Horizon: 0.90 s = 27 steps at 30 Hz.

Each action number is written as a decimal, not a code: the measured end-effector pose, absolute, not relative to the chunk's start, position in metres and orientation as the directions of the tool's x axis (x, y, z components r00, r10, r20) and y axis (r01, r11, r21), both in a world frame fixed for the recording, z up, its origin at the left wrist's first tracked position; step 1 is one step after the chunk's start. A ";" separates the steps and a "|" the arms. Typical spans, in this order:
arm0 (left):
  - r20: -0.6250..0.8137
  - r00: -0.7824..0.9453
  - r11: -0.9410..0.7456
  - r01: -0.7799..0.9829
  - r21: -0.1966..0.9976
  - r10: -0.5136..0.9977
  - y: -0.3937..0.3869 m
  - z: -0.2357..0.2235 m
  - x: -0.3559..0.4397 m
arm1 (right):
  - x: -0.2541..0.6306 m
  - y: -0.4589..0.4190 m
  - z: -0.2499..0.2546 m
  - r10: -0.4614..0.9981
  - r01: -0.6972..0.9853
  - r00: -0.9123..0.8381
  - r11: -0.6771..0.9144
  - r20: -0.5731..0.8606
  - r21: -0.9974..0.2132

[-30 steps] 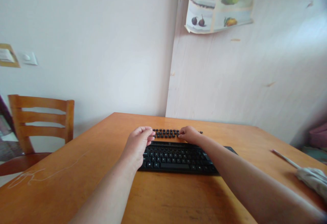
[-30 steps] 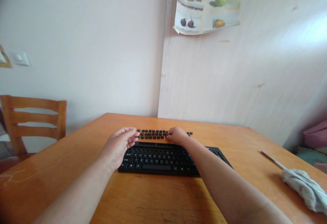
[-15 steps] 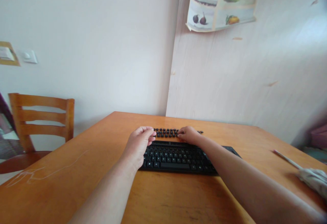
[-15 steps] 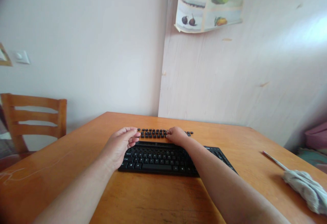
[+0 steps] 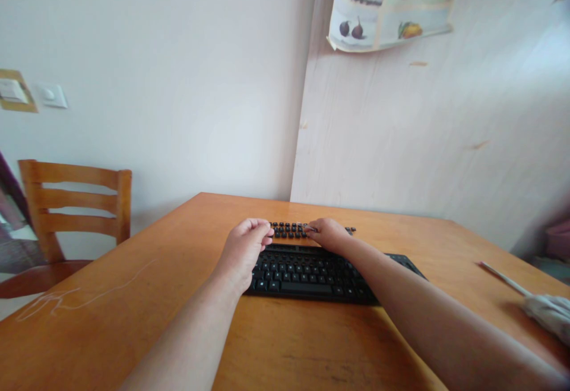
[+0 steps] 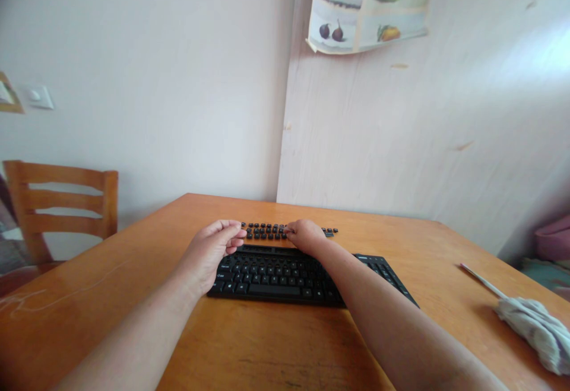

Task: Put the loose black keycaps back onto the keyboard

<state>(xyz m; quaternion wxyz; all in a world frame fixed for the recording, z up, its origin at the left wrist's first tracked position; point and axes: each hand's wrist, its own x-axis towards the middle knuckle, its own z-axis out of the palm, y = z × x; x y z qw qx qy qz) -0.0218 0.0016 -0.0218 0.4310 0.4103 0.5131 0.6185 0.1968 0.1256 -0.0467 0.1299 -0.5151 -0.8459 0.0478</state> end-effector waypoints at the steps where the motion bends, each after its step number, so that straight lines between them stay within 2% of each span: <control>1: 0.065 -0.292 -0.102 -0.111 0.989 0.954 0.001 -0.021 -0.022 | 0.196 0.126 -0.046 0.885 0.862 -0.433 0.462 0.172 -0.207; 13: 0.060 -0.281 -0.095 -0.114 0.989 0.958 0.001 -0.020 -0.021 | 0.190 0.123 -0.046 0.896 0.883 -0.415 0.438 0.159 -0.166; 27: 0.077 -0.264 -0.101 -0.080 0.992 0.962 -0.001 -0.019 -0.021 | 0.185 0.125 -0.050 0.911 0.894 -0.371 0.403 0.179 -0.195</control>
